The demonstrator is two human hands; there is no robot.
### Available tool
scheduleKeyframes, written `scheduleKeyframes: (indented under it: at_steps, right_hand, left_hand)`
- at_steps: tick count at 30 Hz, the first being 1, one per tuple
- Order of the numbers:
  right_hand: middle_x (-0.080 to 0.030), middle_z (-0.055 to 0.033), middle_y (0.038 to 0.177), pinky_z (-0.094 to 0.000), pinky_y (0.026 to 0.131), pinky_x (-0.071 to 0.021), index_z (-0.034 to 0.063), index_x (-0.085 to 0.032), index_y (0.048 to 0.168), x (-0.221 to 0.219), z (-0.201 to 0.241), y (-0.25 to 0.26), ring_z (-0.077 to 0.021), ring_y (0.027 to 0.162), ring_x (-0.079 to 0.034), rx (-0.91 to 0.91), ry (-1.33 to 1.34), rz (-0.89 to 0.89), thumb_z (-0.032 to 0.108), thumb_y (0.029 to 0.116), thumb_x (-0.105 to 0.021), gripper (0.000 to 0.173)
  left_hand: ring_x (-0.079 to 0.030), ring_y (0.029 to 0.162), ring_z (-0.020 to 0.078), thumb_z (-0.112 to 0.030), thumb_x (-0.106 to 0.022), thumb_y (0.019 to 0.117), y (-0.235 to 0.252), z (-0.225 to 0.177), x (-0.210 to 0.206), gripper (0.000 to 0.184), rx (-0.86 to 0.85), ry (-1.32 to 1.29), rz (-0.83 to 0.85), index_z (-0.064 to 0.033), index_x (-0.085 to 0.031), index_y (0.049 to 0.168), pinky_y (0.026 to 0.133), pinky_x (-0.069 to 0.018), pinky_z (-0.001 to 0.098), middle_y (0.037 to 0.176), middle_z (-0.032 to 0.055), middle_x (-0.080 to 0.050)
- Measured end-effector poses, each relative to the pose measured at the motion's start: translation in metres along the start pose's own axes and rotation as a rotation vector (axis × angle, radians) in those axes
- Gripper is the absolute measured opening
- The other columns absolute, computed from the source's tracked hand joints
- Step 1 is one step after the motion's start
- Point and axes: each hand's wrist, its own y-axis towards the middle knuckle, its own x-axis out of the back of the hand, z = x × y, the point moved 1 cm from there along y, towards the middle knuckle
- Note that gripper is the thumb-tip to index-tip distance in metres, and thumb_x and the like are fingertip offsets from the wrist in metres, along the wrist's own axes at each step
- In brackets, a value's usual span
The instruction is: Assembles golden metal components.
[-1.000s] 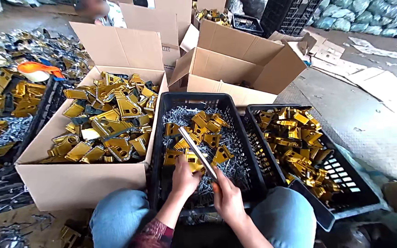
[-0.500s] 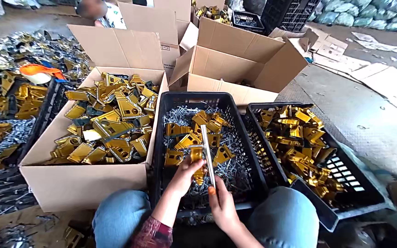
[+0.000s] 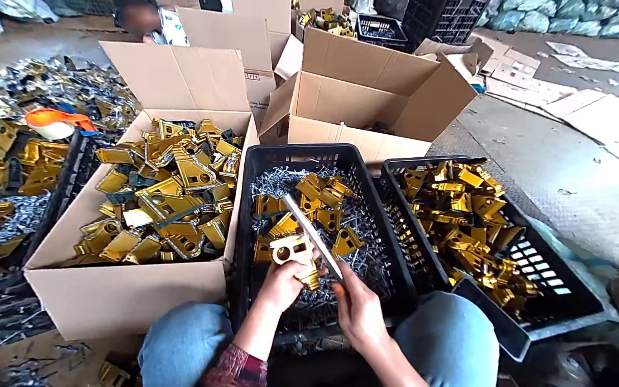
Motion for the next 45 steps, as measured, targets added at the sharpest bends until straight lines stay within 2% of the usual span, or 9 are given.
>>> scheduleKeyframes:
  at_steps: [3,7,11,17,21,24,27,32,45]
  right_hand:
    - [-0.057,-0.0065,0.08,-0.0224,0.06,-0.0532,-0.0011,-0.05,0.133,0.007,0.006,0.003,-0.0093,0.063,-0.056,0.114,0.052,-0.19,0.028,0.1098,-0.037,0.04]
    - [-0.074,-0.0125,0.093,-0.0413,0.057,-0.0595,0.0005,-0.061,0.138,-0.004,-0.005,0.0,-0.0232,0.066,-0.071,-0.002,-0.036,0.037,0.015,0.0996,-0.053,0.042]
    - [-0.065,-0.0093,0.089,-0.025,0.062,-0.0554,-0.0005,-0.054,0.134,0.0,0.002,0.001,-0.012,0.067,-0.062,0.146,0.009,-0.139,0.027,0.1092,-0.04,0.039]
    - [-0.071,-0.0136,0.082,-0.0473,0.065,-0.0593,-0.0037,-0.055,0.14,-0.004,-0.023,0.005,-0.0284,0.067,-0.07,-0.356,-0.08,0.147,0.013,0.1012,-0.051,0.043]
    - [-0.068,-0.0235,0.119,-0.058,0.089,-0.0552,0.007,-0.043,0.152,0.014,-0.042,0.028,-0.0418,0.108,-0.069,-0.811,-0.364,0.54,0.019,0.1067,-0.046,0.047]
    - [-0.053,-0.0262,0.143,-0.0655,0.1,-0.0453,0.0068,-0.046,0.153,0.015,-0.059,0.029,-0.0487,0.134,-0.048,-0.737,-0.433,0.5,0.018,0.0998,-0.056,0.055]
    - [-0.065,-0.0159,0.134,-0.0484,0.103,-0.0491,0.0059,-0.064,0.138,0.008,-0.045,0.042,-0.0299,0.127,-0.058,-0.444,0.057,0.254,0.03,0.1029,-0.054,0.044]
    - [-0.073,-0.0006,0.089,-0.0228,0.076,-0.0563,0.0026,-0.074,0.1,-0.016,-0.005,0.077,-0.0029,0.081,-0.067,-0.437,0.694,0.228,0.016,0.0985,-0.065,0.016]
    - [-0.061,0.0013,0.075,-0.0243,0.065,-0.0513,0.0072,-0.06,0.085,-0.009,-0.017,0.086,-0.0053,0.067,-0.059,-0.418,0.622,0.358,0.013,0.0967,-0.062,0.013]
  left_hand:
    - [-0.066,0.118,0.0334,0.008,-0.044,0.0838,-0.001,-0.004,-0.003,0.047,0.004,0.022,0.024,0.0007,-0.05,0.13,0.09,-0.0597,0.0513,0.139,0.019,-0.061]
    - [-0.061,0.126,0.0372,0.008,-0.044,0.0845,-0.002,0.003,0.002,0.052,-0.012,0.031,0.042,0.0052,-0.043,0.137,0.098,-0.0566,0.0509,0.141,0.025,-0.057]
    - [-0.064,0.122,0.0348,0.009,-0.047,0.0838,-0.003,-0.001,0.0,0.049,-0.011,0.02,0.05,0.0026,-0.047,0.133,0.091,-0.0599,0.0504,0.141,0.0208,-0.059]
    - [-0.057,0.131,0.0397,0.009,-0.042,0.0838,-0.002,-0.003,0.003,0.053,-0.008,0.071,0.048,0.0026,-0.045,0.137,0.097,-0.0545,0.0607,0.149,0.0221,-0.05]
    - [-0.066,0.117,0.0345,0.012,-0.042,0.0899,0.002,-0.003,0.003,0.045,0.019,0.073,-0.178,0.0029,-0.043,0.134,0.091,-0.0583,0.0523,0.137,0.0218,-0.059]
    - [-0.069,0.098,0.0262,0.003,-0.05,0.0979,0.004,-0.004,0.001,0.032,0.053,0.111,-0.323,0.0023,-0.05,0.13,0.082,-0.0601,0.0431,0.122,0.0185,-0.065]
    - [-0.07,0.093,0.0223,-0.018,-0.041,0.1061,0.001,-0.006,-0.008,0.031,0.102,0.135,-0.308,-0.0022,-0.049,0.131,0.078,-0.06,0.0387,0.119,0.0154,-0.067]
    - [-0.071,0.089,0.0153,-0.033,-0.04,0.1051,-0.006,-0.005,-0.019,0.039,0.012,0.215,-0.357,-0.0033,-0.051,0.128,0.078,-0.0618,0.035,0.101,0.0083,-0.07]
    - [-0.071,0.092,0.0061,-0.025,-0.076,0.0842,0.005,0.005,-0.004,0.044,-0.304,0.58,-0.319,0.002,-0.06,0.115,0.088,-0.0598,0.0272,0.096,-0.0001,-0.072]
